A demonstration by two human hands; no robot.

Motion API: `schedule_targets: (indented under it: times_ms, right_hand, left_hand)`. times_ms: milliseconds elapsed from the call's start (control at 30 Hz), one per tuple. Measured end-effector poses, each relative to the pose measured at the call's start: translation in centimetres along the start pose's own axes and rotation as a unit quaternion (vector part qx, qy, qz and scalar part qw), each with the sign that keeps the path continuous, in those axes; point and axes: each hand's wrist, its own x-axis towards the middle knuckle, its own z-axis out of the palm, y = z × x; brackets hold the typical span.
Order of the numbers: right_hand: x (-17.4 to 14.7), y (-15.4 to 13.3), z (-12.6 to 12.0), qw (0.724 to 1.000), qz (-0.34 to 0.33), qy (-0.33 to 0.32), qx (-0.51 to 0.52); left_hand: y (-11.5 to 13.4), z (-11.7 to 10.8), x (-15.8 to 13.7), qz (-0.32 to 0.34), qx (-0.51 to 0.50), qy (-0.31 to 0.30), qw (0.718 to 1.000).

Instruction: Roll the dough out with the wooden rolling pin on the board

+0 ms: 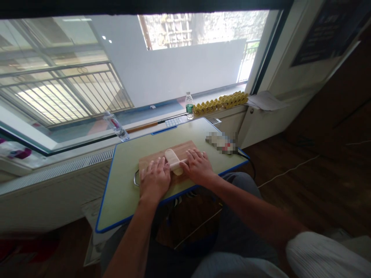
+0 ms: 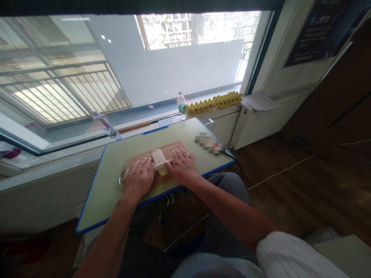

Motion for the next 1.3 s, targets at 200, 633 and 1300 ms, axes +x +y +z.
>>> schedule_targets:
  times_ms: [200,633,1300]
  right_hand:
    - [-3.9,0.5,-0.4,1.000,-0.021,0.018,-0.004]
    - [-6.9,0.8,0.6,0.999,-0.034,0.032,-0.015]
    - [3.8,-0.4,1.1,0.998,-0.040,0.027,-0.043]
  left_hand:
    - [0.9,-0.4,-3.9,0.018,-0.015,0.041,0.999]
    - [1.1,1.2,-6.8,0.032,-0.013,0.078,0.996]
    - [-0.3,-0.1,3.1,-0.027,-0.006,-0.042,0.999]
